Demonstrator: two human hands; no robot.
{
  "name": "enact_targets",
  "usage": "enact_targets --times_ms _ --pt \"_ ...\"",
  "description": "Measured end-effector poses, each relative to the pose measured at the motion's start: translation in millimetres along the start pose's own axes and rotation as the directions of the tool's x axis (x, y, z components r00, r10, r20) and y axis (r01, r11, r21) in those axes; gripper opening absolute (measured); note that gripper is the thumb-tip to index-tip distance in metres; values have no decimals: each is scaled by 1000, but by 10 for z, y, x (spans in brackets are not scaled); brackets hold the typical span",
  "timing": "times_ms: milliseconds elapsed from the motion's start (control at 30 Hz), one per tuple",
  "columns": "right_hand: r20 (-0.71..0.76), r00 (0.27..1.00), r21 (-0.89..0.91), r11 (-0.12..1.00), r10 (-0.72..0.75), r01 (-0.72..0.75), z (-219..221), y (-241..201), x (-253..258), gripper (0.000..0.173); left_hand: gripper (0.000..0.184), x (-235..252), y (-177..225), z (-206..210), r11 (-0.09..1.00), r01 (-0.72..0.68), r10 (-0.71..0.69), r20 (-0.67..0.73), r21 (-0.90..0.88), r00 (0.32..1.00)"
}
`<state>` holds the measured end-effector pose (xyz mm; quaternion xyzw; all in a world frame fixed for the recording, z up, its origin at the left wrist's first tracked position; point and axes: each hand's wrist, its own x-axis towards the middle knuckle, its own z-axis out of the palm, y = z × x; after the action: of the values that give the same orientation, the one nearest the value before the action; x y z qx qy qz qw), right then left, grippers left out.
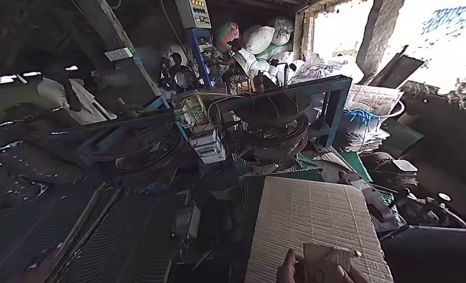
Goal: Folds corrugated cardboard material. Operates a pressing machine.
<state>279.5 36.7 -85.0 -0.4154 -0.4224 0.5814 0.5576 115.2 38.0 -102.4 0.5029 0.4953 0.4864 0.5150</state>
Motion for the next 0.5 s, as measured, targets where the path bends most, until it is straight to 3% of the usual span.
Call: enact_targets --times_ms 100,200,267,367,433,500 --pt "-65 997 -117 992 -45 37 3 -142 170 19 36 275 34 -119 993 -57 41 157 99 987" --pt "-81 970 -227 952 -230 206 -226 -90 609 25 43 799 135 -327 928 -144 68 225 342 972" --pt "-86 932 -275 908 -352 317 -321 -226 1025 29 53 1265 101 -387 796 -167 85 166 581 983" --pt "-126 899 -288 883 -419 371 -313 -527 1777 27 61 1845 -207 -385 473 -242 214 156 847 964" --pt "-215 902 -267 911 -373 313 -244 -697 2322 28 61 2030 -474 -390 280 -257 268 182 925 946" --pt "-284 886 -316 908 -367 275 -237 -837 2866 33 59 2089 -569 -338 220 -250 270 187 943 945"
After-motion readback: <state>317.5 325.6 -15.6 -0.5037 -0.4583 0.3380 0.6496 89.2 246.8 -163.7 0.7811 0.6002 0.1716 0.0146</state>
